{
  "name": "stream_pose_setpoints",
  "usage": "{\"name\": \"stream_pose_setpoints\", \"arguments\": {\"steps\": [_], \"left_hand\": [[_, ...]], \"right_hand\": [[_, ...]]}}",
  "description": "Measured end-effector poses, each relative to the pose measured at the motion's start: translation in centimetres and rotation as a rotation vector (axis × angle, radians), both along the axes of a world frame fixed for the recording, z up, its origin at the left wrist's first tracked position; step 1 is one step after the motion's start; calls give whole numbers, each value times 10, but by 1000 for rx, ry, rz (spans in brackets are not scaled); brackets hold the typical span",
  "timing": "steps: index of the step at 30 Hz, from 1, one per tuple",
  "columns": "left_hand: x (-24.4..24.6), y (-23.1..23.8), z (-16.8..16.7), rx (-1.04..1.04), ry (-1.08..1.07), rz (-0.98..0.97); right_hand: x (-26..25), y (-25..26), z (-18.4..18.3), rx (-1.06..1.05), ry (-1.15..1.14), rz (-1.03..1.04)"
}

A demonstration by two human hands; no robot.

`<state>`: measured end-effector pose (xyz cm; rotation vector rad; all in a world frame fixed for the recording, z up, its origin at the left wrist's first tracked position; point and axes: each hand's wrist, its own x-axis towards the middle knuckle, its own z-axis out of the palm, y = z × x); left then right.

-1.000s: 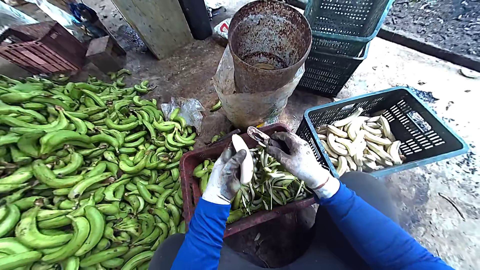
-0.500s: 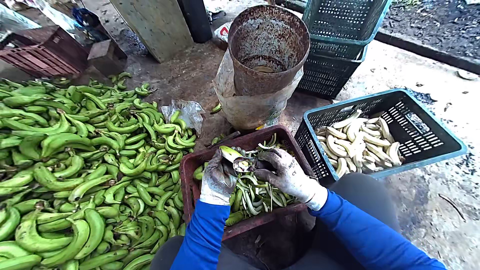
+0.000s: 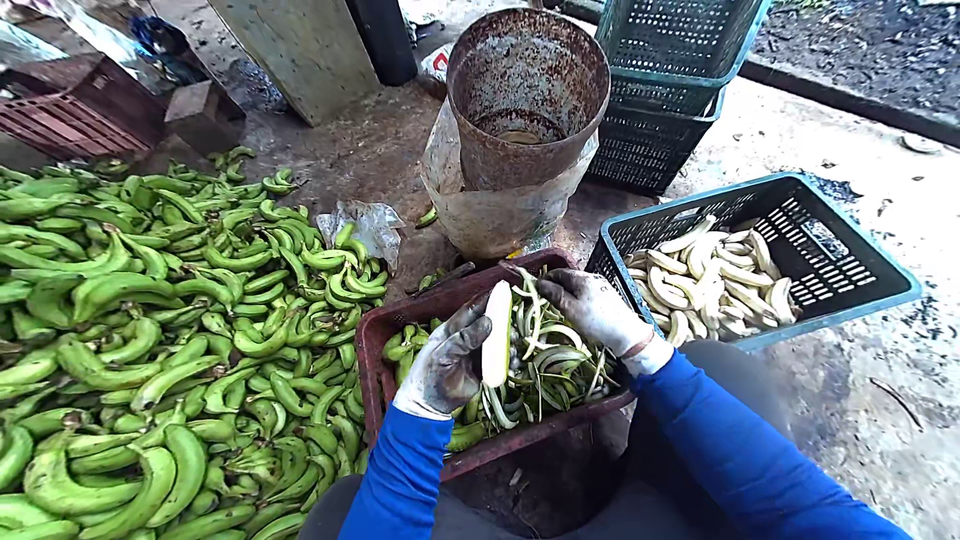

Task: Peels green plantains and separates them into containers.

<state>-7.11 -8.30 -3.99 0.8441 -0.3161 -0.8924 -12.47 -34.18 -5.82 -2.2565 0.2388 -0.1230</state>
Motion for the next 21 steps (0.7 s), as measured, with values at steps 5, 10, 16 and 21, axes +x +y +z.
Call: {"name": "stream_pose_setpoints", "arguments": {"steps": [5, 10, 16, 21], "left_hand": [[11, 3, 2, -100, 94, 175], [12, -2, -6, -146, 214, 297], [7, -2, -10, -80, 63, 43], [9, 4, -11, -70, 9, -109]], "right_hand": [[-18, 8, 7, -5, -152, -24], [-31, 21, -4, -104, -406, 267], [-23, 25, -1, -26, -398, 245], [-7, 4, 2, -23, -126, -90]]}}
